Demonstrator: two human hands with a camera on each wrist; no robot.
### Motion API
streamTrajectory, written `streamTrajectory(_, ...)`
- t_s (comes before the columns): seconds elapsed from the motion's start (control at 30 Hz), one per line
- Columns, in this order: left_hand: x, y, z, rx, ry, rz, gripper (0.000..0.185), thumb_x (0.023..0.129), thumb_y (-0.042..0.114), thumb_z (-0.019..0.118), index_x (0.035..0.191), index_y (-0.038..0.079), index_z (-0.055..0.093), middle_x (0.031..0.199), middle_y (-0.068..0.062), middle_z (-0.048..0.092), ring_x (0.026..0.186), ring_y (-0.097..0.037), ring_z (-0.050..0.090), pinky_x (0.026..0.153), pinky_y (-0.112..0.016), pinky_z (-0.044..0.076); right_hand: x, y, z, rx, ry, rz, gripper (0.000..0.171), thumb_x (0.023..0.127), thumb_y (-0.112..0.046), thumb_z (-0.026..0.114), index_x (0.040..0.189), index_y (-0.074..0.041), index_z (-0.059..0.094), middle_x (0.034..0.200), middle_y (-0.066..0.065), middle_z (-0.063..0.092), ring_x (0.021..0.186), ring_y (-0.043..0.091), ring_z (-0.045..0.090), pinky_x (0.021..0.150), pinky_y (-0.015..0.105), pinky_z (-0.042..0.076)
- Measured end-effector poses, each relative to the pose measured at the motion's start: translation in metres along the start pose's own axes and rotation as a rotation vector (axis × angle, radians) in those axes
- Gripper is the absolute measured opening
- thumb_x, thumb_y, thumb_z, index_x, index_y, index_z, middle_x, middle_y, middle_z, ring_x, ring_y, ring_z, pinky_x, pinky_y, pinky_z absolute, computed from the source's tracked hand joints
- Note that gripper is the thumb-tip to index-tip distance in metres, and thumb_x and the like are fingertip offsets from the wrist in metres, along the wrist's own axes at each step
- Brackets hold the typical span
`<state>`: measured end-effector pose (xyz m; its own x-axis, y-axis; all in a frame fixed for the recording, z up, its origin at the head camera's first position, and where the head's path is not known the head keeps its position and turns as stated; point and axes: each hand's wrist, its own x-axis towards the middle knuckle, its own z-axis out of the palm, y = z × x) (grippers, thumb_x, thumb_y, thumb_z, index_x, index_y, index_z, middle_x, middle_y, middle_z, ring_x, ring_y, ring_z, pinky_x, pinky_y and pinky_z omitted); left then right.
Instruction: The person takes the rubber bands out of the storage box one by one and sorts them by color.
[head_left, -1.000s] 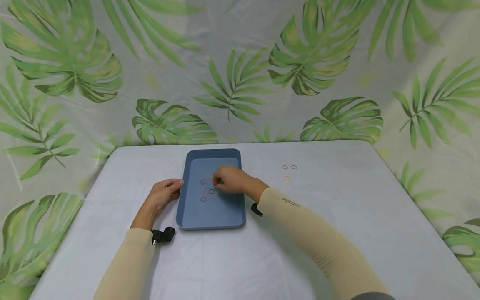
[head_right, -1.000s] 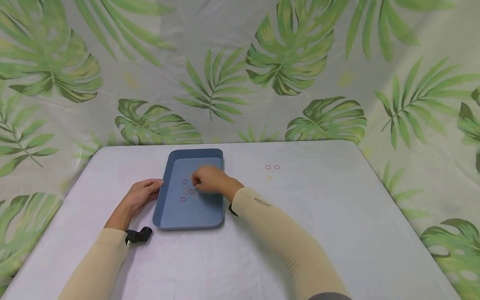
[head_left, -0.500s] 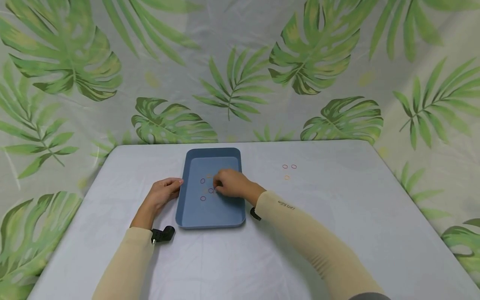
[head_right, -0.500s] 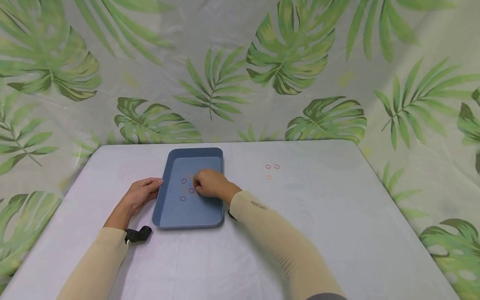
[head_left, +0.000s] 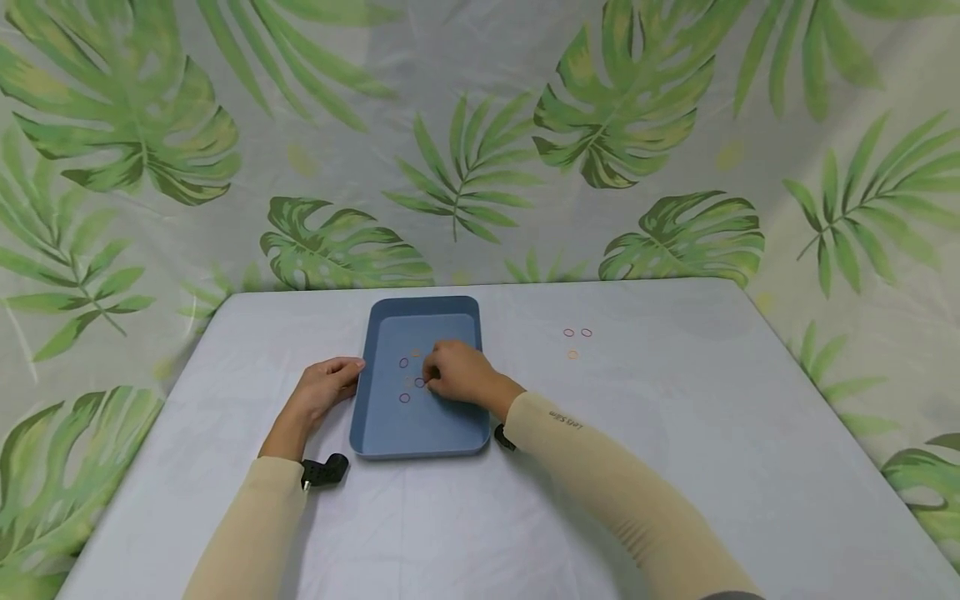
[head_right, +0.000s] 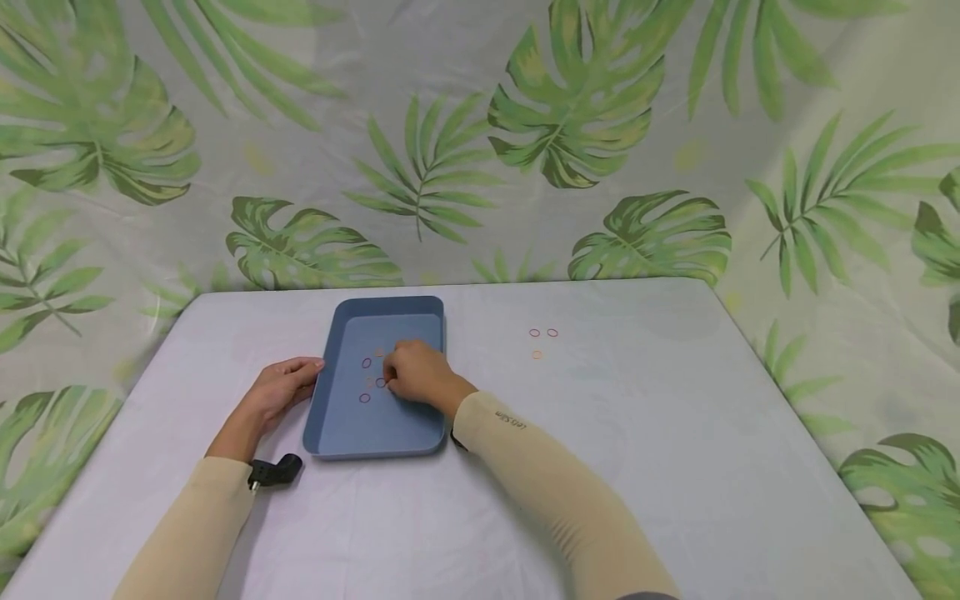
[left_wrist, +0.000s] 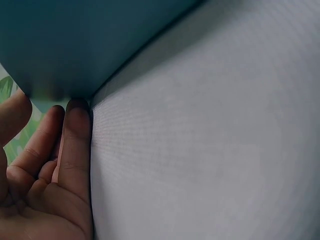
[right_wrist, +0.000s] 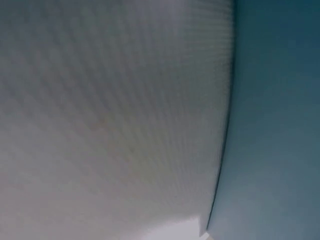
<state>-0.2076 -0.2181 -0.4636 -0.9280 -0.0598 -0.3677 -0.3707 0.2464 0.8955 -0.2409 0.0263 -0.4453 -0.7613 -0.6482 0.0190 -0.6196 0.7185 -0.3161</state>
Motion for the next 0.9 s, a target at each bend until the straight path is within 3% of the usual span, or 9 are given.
streamTrajectory(0.27, 0.000, 0.000, 0.000, 0.007, 0.001, 0.007, 0.047, 0.103, 0.030, 0.055, 0.139, 0.000, 0.054, 0.147, -0.019, 0.051, 0.129, -0.019, 0.054, 0.107, -0.031, 0.050, -0.002, 0.000, 0.000, 0.002, 0.016, 0.001, 0.006, 0.091, -0.022, 0.073, 0.091, -0.018, 0.077, 0.092, -0.001, 0.064, 0.083, 0.013, 0.056, 0.073, 0.025, 0.053)
streamTrajectory(0.57, 0.001, -0.001, 0.002, 0.003, 0.000, -0.002, 0.048, 0.103, 0.031, 0.054, 0.140, 0.000, 0.053, 0.148, -0.019, 0.050, 0.133, -0.024, 0.051, 0.113, -0.037, 0.046, -0.001, 0.004, -0.004, 0.037, -0.033, -0.001, 0.009, 0.093, -0.023, 0.070, 0.094, -0.018, 0.076, 0.096, 0.000, 0.064, 0.087, 0.014, 0.055, 0.078, 0.028, 0.052)
streamTrajectory(0.7, 0.001, -0.002, 0.002, 0.005, -0.004, -0.003, 0.048, 0.103, 0.031, 0.054, 0.140, 0.000, 0.053, 0.148, -0.019, 0.050, 0.130, -0.020, 0.053, 0.110, -0.035, 0.048, -0.001, 0.007, -0.016, 0.076, -0.032, -0.024, 0.009, 0.094, -0.022, 0.068, 0.096, -0.016, 0.075, 0.099, 0.001, 0.066, 0.088, 0.017, 0.059, 0.078, 0.030, 0.052)
streamTrajectory(0.9, 0.000, -0.002, 0.000, 0.007, 0.006, 0.004, 0.049, 0.102, 0.033, 0.055, 0.139, 0.000, 0.054, 0.147, -0.018, 0.051, 0.126, -0.018, 0.054, 0.107, -0.030, 0.050, -0.005, 0.015, -0.044, 0.158, 0.059, -0.050, 0.009, 0.094, -0.018, 0.069, 0.099, -0.014, 0.075, 0.101, 0.002, 0.071, 0.097, 0.019, 0.066, 0.085, 0.033, 0.055)
